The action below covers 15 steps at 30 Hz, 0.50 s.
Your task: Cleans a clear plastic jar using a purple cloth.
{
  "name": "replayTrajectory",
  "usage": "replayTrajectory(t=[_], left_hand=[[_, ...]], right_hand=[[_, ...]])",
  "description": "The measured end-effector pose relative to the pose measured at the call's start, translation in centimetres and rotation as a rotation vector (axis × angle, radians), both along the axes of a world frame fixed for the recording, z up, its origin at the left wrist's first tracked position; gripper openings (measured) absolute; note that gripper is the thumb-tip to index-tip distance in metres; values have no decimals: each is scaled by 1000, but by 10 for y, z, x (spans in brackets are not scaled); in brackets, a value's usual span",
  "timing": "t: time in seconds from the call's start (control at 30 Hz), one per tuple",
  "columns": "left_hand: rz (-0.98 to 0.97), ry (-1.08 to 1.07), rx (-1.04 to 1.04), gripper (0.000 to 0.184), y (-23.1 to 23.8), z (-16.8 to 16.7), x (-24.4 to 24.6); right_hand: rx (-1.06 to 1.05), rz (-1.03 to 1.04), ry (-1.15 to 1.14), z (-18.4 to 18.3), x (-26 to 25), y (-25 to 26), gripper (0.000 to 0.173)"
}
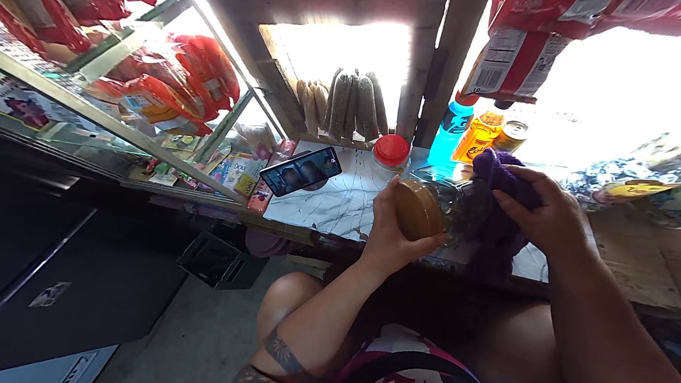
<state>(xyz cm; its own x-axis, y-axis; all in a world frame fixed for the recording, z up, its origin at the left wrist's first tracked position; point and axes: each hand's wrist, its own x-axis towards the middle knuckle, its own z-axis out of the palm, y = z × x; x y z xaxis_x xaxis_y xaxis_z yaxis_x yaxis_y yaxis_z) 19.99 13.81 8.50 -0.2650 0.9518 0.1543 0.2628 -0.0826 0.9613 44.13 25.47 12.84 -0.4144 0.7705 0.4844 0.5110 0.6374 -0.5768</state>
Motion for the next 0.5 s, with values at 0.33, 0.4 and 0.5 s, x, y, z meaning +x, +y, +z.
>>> replayTrajectory(t=[0.33, 0.4, 0.5], left_hand=[[38, -145, -109, 120, 5, 4, -6], [44, -176, -135, 120, 6, 4, -8], [47, -225, -164, 120, 7, 3, -10]], right_hand=[[-10, 122, -84, -9, 2, 9, 59], [-11, 146, -93, -10, 3, 10, 58], [-9, 159, -101, -10, 3, 10, 55]])
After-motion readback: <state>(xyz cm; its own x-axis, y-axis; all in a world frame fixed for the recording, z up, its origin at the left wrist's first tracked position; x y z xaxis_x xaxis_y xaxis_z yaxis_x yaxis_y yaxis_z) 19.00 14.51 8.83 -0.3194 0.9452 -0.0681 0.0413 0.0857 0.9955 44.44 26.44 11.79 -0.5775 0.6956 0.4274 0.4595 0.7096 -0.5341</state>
